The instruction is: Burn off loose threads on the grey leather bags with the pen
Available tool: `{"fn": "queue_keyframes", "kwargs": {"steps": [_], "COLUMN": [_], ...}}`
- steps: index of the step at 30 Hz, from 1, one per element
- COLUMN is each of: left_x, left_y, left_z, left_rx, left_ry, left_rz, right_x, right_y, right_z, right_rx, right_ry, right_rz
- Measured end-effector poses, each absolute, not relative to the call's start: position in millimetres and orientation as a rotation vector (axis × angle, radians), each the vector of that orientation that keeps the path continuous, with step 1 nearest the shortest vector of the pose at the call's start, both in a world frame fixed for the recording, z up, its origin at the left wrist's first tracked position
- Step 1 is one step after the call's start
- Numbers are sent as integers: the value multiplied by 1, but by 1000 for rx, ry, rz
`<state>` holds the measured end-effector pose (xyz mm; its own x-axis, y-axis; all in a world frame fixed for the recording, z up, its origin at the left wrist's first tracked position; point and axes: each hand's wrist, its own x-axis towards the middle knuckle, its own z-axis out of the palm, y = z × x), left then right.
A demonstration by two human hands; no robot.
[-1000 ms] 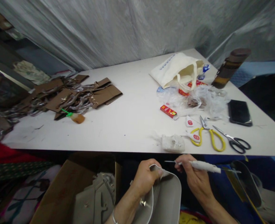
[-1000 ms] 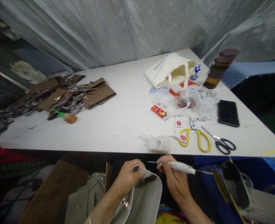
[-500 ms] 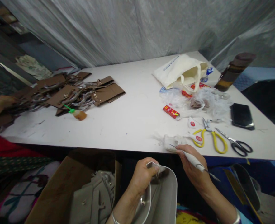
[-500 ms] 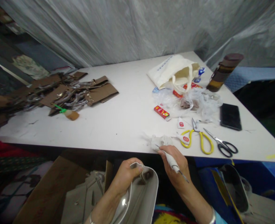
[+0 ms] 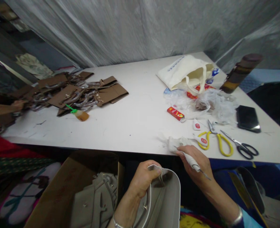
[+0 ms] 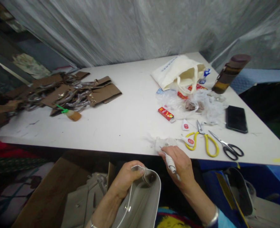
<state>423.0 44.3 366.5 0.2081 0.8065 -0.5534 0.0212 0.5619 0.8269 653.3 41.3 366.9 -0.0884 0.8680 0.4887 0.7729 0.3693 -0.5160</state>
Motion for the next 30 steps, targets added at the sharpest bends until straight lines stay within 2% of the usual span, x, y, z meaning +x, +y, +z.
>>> {"fn": "queue_keyframes", "kwargs": {"steps": [3, 8, 11, 30], "left_x": [422, 422, 422, 423], "left_y": [43, 42, 42, 39], "left_z": [367, 370, 371, 372], "left_rx": [817, 773, 761, 815], "left_ry": [1225, 1184, 1164, 1162], "left_rz": [660, 640, 629, 638], "right_x": [652, 639, 634, 634], "right_y": [32, 14, 10, 12], "right_z": [371, 378, 376, 376], "right_rx": [-1410, -1299, -1278, -1231], "right_ry": [-1728, -1442, -1366, -1454], "right_rz": [260, 952, 1139, 1249]}}
